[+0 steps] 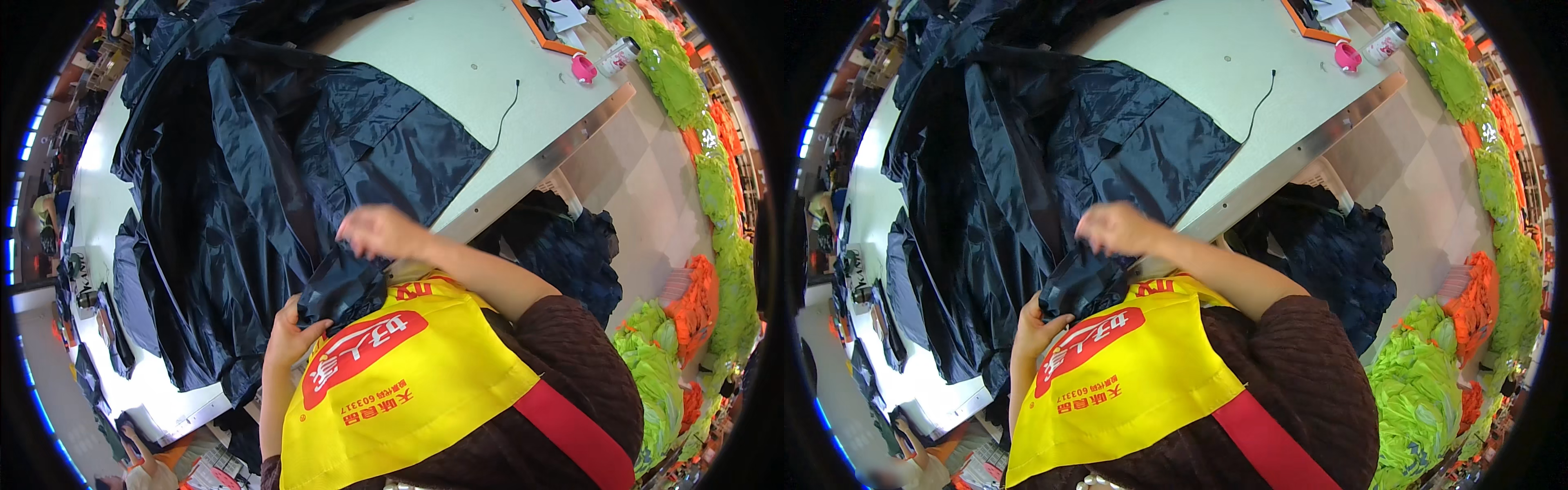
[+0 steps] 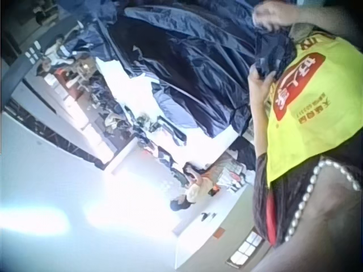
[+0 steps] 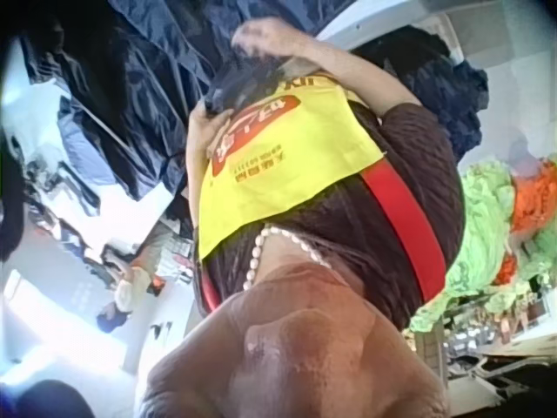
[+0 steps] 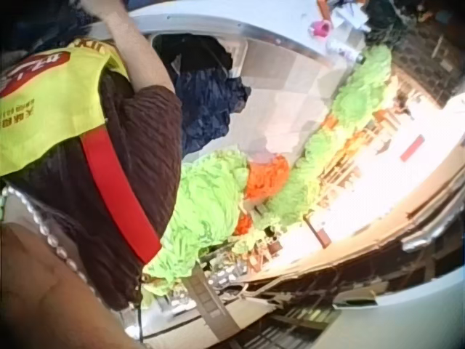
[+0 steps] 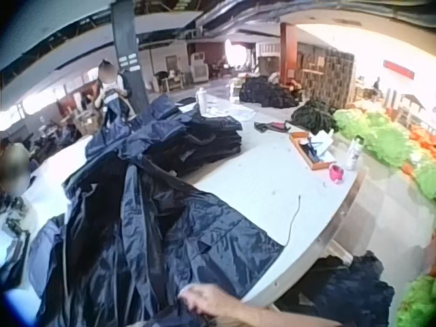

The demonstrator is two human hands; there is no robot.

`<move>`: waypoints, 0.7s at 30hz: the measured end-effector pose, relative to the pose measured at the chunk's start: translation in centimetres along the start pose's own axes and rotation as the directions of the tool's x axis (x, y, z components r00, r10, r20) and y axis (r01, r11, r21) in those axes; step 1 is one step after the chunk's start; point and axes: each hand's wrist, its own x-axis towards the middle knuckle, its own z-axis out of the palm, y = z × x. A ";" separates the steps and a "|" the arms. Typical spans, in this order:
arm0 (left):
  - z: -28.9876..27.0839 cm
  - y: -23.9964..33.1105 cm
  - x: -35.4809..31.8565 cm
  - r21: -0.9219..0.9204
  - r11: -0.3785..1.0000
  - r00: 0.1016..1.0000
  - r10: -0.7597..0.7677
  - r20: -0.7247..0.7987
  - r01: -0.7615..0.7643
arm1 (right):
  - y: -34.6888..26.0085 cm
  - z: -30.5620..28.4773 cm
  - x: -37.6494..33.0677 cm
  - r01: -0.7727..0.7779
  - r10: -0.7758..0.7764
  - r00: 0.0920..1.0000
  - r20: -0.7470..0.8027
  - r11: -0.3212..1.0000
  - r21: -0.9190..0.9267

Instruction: The person folds a dark jacket on a table, aligns the sleeves, and places it into a black plastic bag. They then retrieve another jacket from a basket, unfold it, and fold it in the same manner before bagging it.

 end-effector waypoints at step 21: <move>1.8 4.1 1.7 0.264 0.901 0.934 0.357 -0.006 -0.343 | 1.8 -1.0 3.2 0.455 -0.334 0.862 0.382 0.842 -0.291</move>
